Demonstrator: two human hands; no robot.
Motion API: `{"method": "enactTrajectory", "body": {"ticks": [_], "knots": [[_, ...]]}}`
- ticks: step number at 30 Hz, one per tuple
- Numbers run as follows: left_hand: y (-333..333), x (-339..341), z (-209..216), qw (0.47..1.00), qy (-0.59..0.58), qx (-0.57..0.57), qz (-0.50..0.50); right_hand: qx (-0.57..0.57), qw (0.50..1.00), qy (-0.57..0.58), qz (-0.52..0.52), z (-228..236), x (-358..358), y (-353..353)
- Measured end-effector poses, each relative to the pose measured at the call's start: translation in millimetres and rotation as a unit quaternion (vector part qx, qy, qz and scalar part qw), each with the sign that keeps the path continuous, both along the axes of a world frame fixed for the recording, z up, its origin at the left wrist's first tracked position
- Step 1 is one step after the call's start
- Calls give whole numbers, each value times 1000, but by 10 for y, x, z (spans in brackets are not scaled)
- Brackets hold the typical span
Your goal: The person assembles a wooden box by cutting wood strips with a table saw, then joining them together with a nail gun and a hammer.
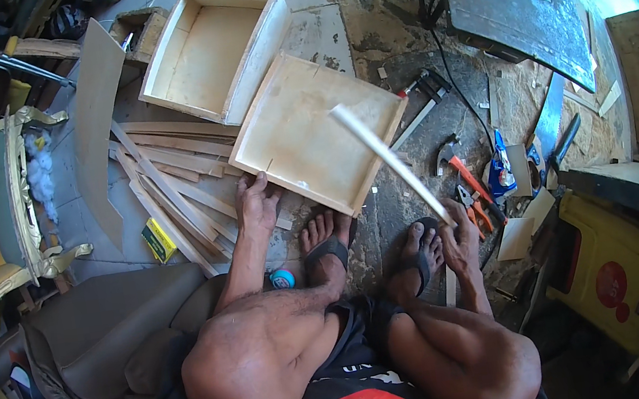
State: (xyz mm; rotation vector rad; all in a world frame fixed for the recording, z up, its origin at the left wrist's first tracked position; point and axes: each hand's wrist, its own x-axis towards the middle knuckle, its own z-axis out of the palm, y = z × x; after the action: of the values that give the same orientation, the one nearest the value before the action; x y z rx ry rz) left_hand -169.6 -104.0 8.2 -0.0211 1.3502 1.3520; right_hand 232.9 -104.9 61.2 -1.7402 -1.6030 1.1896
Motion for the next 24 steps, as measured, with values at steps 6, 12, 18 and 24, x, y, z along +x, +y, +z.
{"method": "enactTrajectory", "body": {"ticks": [6,12,18,24], "knots": [[71,293,15,999,5,9,-34,178,922,-344,-10,-94,138,159],[-136,-62,-863,988,27,73,-136,161,936,-39,312,-11,-998,636],[244,438,-204,995,61,5,-73,177,883,-147,409,-499,-1421,1015],[255,375,-186,995,64,-10,-81,195,836,-160,487,-619,-1069,999]]}}
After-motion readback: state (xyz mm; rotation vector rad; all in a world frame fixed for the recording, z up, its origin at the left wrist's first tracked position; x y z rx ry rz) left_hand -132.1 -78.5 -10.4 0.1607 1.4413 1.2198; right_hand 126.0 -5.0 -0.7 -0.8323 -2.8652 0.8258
